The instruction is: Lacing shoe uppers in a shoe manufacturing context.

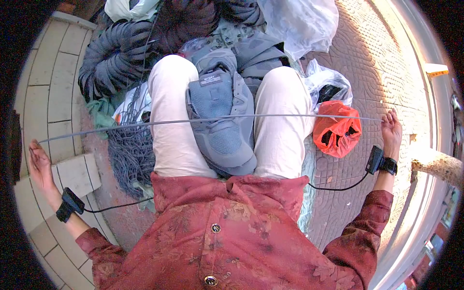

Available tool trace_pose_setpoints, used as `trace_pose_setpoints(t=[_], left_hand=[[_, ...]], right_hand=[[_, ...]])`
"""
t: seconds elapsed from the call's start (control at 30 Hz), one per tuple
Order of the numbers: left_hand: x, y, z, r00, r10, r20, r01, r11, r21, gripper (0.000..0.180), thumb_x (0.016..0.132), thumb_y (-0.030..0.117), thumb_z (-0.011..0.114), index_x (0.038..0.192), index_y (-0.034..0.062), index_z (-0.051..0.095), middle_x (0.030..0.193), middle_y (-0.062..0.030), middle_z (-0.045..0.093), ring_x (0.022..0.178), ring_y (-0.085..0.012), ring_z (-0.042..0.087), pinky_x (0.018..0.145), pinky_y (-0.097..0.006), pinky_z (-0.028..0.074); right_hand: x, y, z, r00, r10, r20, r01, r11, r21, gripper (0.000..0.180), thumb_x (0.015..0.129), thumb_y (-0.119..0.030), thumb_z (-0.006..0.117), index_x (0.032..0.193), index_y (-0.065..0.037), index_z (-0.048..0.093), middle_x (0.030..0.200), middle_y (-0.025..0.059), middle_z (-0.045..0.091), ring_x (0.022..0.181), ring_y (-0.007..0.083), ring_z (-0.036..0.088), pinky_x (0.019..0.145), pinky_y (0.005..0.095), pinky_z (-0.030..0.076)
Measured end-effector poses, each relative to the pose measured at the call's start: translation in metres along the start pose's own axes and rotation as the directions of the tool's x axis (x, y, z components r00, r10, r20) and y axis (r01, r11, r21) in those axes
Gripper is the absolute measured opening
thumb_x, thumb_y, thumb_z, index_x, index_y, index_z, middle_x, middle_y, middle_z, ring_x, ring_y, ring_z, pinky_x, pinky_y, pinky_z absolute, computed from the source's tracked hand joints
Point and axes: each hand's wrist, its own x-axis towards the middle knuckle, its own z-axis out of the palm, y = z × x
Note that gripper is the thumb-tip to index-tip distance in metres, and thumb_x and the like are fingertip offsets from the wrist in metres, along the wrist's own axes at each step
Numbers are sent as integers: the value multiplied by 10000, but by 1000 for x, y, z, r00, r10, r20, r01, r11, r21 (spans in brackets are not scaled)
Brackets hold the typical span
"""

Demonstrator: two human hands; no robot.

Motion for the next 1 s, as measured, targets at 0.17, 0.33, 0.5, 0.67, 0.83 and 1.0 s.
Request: trace_pose_setpoints(t=[0.17, 0.33, 0.5, 0.67, 0.83, 1.0], left_hand=[[21, 28, -8, 989, -29, 147, 26, 1000, 17, 471, 992, -41, 510, 1430, -122, 356, 1399, -278, 494, 1112, -288, 619, 885, -347, 564], [9, -65, 9, 998, -18, 64, -4, 947, 321, 474, 975, -36, 552, 1412, -119, 390, 1369, -235, 536, 1093, -232, 623, 889, -278, 566], [-58, -276, 79, 919, -372, 132, 182, 696, 694, 379, 915, 109, 684, 1245, -50, 587, 1184, -79, 662, 909, -74, 626, 835, -172, 495], [-97, -360, 124, 805, -591, -57, 401, 471, 786, 228, 939, 171, 690, 1041, -32, 700, 685, 49, 567, 528, -1, 422, 511, -147, 320], [-100, -378, 127, 778, -628, -26, 353, 403, 844, 224, 942, 189, 692, 1047, -7, 719, 649, 48, 570, 485, 1, 407, 485, -150, 314], [-98, -380, 142, 877, -480, 39, 119, 295, 948, 186, 945, 178, 691, 1045, 30, 742, 694, 35, 622, 507, 2, 460, 503, -139, 343]], right_hand=[[-24, 31, 53, 996, -86, -22, 70, 915, -397, 258, 1013, -102, 567, 1235, 30, 575, 1001, 64, 655, 813, 111, 605, 740, 233, 501], [-131, 98, 276, 960, 27, 278, 204, 611, -765, 215, 951, -115, 655, 1128, 6, 678, 900, 28, 685, 797, 85, 627, 711, 217, 501], [-175, 161, 349, 678, 78, 731, 597, 522, -609, 102, 874, -74, 678, 944, 1, 683, 836, 82, 665, 775, 175, 633, 688, 303, 493], [-183, 174, 365, 616, 89, 783, 696, 405, -593, 83, 840, -62, 682, 878, 10, 665, 798, 131, 612, 747, 269, 624, 667, 358, 480], [-186, 181, 360, 607, 64, 792, 713, 396, -578, 90, 838, -72, 693, 869, 9, 671, 790, 135, 614, 727, 265, 616, 657, 361, 473], [-191, 179, 365, 701, 92, 707, 603, 453, -657, 92, 830, -70, 699, 865, 13, 679, 765, 130, 605, 715, 248, 603, 646, 348, 457]])
